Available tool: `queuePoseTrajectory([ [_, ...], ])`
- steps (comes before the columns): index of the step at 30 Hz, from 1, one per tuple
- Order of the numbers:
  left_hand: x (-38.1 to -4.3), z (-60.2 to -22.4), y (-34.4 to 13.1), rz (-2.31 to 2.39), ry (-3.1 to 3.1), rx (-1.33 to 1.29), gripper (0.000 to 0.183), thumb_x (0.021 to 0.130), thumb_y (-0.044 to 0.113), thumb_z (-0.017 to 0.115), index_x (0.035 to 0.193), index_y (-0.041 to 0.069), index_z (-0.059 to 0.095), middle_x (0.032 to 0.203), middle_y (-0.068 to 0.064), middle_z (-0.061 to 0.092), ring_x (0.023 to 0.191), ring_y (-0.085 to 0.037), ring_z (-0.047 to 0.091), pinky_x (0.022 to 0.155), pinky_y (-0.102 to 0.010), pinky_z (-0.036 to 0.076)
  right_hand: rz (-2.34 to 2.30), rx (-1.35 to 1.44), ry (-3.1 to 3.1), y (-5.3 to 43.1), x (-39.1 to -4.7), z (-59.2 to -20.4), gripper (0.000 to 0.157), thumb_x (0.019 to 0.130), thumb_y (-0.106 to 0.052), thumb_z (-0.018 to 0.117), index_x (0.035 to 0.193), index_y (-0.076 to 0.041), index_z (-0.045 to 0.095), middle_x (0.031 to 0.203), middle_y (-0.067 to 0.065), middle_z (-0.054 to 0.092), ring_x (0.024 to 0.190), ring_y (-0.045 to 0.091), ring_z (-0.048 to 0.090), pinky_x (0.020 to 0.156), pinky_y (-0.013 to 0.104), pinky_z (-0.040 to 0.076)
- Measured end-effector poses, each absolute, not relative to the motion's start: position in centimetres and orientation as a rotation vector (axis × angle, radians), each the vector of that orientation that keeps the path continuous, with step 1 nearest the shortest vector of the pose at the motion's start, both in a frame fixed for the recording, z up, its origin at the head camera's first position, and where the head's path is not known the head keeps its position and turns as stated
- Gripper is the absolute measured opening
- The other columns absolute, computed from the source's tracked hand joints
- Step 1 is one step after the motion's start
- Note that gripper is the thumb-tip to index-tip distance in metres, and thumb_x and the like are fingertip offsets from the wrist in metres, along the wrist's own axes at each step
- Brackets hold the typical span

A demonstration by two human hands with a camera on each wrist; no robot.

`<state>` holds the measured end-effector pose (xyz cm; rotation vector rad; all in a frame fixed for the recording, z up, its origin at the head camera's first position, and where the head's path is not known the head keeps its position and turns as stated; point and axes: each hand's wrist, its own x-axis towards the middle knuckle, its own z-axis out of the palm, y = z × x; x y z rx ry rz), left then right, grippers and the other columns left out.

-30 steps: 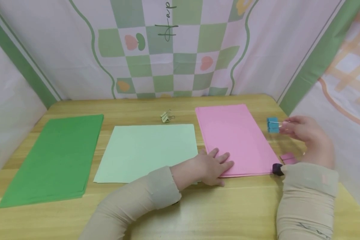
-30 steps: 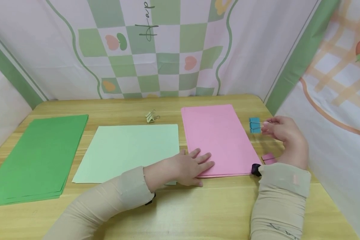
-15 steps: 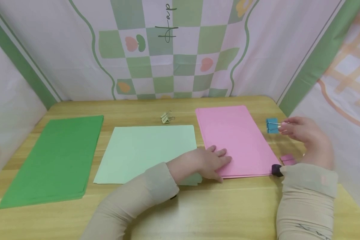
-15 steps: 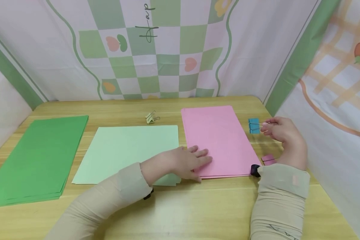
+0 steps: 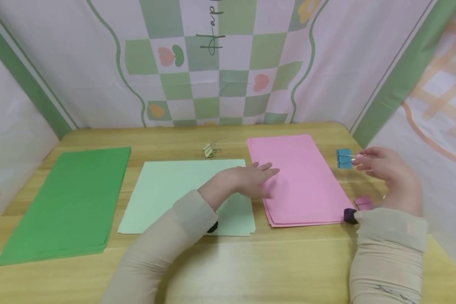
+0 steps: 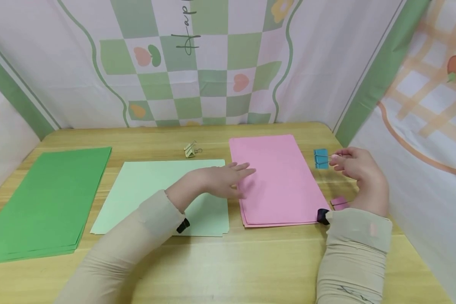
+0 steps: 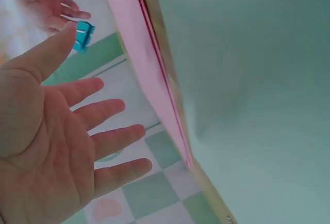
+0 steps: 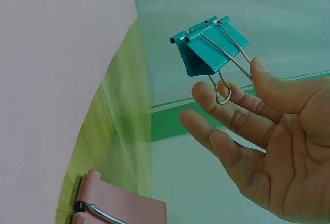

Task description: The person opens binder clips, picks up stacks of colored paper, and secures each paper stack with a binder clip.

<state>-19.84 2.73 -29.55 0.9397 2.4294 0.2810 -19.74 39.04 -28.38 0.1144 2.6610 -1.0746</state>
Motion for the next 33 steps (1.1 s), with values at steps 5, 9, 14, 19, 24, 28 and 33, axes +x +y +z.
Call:
queuePoseTrajectory([
  [5,-20.6,-30.2,2.8,0.271,2.418,0.959,0.075,0.101,0.045,0.052,0.161,0.026,0.012,0.17,-0.001,0.005,0.156,-0.032,0.005,0.124,-0.055,0.016,-1.051,0.079,2.675,38.9,-19.8,-28.2,0.056,0.107,-0.029,0.041,0.142,0.013,0.031,0.086,-0.039,0.052,0.082,-0.018,0.052,0.077,0.015,0.047],
  [9,-21.6,-30.6,3.2,0.22,2.43,0.959,0.073,0.102,0.045,0.051,0.161,0.024,0.014,0.169,-0.003,0.007,0.156,-0.032,0.007,0.126,-0.051,0.013,-1.046,0.076,2.658,38.9,-19.8,-28.2,0.059,0.107,-0.031,0.039,0.145,0.013,0.028,0.085,-0.04,0.053,0.082,-0.019,0.052,0.077,0.018,0.048],
  [14,-23.2,-30.6,3.2,0.265,2.452,0.94,0.068,0.103,0.04,0.049,0.16,0.019,0.018,0.168,-0.004,0.015,0.156,-0.025,0.013,0.127,-0.041,0.014,-1.052,0.073,2.668,39.0,-20.0,-28.3,0.059,0.107,-0.031,0.04,0.143,0.015,0.029,0.086,-0.036,0.055,0.081,-0.018,0.053,0.076,0.016,0.049],
  [19,-24.3,-30.7,2.8,0.415,2.449,0.903,0.063,0.104,0.034,0.049,0.159,0.016,0.023,0.166,-0.003,0.024,0.154,-0.022,0.02,0.126,-0.038,0.017,-1.049,0.071,2.675,38.9,-20.1,-28.2,0.059,0.107,-0.03,0.038,0.143,0.015,0.028,0.083,-0.039,0.053,0.08,-0.019,0.051,0.074,0.014,0.048],
  [24,-25.2,-30.9,2.4,0.463,2.458,0.868,0.061,0.104,0.031,0.051,0.158,0.014,0.027,0.164,-0.004,0.028,0.153,-0.023,0.023,0.126,-0.038,0.02,-1.054,0.074,2.678,38.9,-20.1,-28.0,0.058,0.107,-0.03,0.039,0.143,0.015,0.029,0.082,-0.039,0.053,0.08,-0.018,0.051,0.073,0.014,0.048],
  [28,-25.7,-31.4,2.3,0.413,2.466,0.869,0.063,0.103,0.033,0.053,0.157,0.014,0.029,0.163,-0.004,0.031,0.152,-0.021,0.026,0.125,-0.036,0.022,-1.066,0.073,2.677,38.9,-20.1,-27.9,0.055,0.107,-0.029,0.04,0.139,0.014,0.033,0.082,-0.037,0.054,0.08,-0.017,0.052,0.073,0.014,0.049],
  [33,-26.1,-31.7,2.5,0.388,2.48,0.882,0.062,0.103,0.033,0.053,0.157,0.014,0.029,0.164,-0.004,0.03,0.152,-0.022,0.025,0.125,-0.037,0.021,-1.069,0.067,2.683,38.8,-20.1,-27.9,0.055,0.107,-0.03,0.041,0.14,0.014,0.033,0.082,-0.037,0.054,0.081,-0.017,0.053,0.074,0.014,0.048],
])
